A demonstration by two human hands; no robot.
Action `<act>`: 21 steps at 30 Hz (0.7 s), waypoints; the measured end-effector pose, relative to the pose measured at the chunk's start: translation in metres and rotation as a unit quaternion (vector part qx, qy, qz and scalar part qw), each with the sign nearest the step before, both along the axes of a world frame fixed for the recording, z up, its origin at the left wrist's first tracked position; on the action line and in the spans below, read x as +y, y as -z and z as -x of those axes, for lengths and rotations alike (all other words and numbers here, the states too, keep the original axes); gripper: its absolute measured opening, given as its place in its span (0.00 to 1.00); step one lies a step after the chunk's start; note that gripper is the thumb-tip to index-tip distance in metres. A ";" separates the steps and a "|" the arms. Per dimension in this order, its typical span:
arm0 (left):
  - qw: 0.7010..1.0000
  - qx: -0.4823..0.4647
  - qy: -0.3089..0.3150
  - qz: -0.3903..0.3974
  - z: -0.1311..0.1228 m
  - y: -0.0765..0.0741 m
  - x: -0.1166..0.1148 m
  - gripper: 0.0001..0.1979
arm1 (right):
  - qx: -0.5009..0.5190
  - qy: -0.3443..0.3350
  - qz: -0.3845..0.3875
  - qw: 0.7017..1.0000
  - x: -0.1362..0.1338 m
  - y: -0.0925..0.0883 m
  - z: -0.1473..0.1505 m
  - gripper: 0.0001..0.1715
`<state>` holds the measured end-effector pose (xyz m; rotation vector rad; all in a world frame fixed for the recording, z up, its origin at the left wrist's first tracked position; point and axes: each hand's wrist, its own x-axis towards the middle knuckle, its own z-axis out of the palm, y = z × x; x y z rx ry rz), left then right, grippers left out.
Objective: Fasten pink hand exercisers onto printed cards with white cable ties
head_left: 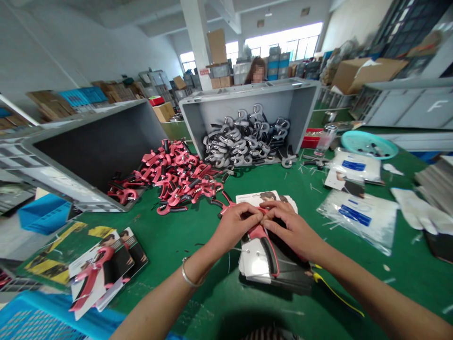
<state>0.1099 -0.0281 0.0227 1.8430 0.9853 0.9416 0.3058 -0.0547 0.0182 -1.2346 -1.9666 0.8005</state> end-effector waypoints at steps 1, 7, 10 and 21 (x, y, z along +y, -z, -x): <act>0.999 0.026 -0.018 -0.040 -0.001 -0.005 -0.002 0.07 | 0.004 -0.001 -0.003 1.000 0.000 0.002 -0.001 0.09; 0.913 0.228 0.023 -0.337 -0.024 -0.013 -0.046 0.10 | 0.047 0.015 -0.029 0.998 0.001 0.011 0.001 0.18; 0.867 0.287 0.064 -0.402 -0.035 0.001 -0.067 0.10 | 0.037 0.009 -0.059 0.998 0.003 0.013 0.006 0.18; 0.919 0.308 -0.153 -0.195 -0.006 -0.014 -0.095 0.35 | 0.023 0.025 -0.063 0.997 -0.039 -0.005 -0.009 0.12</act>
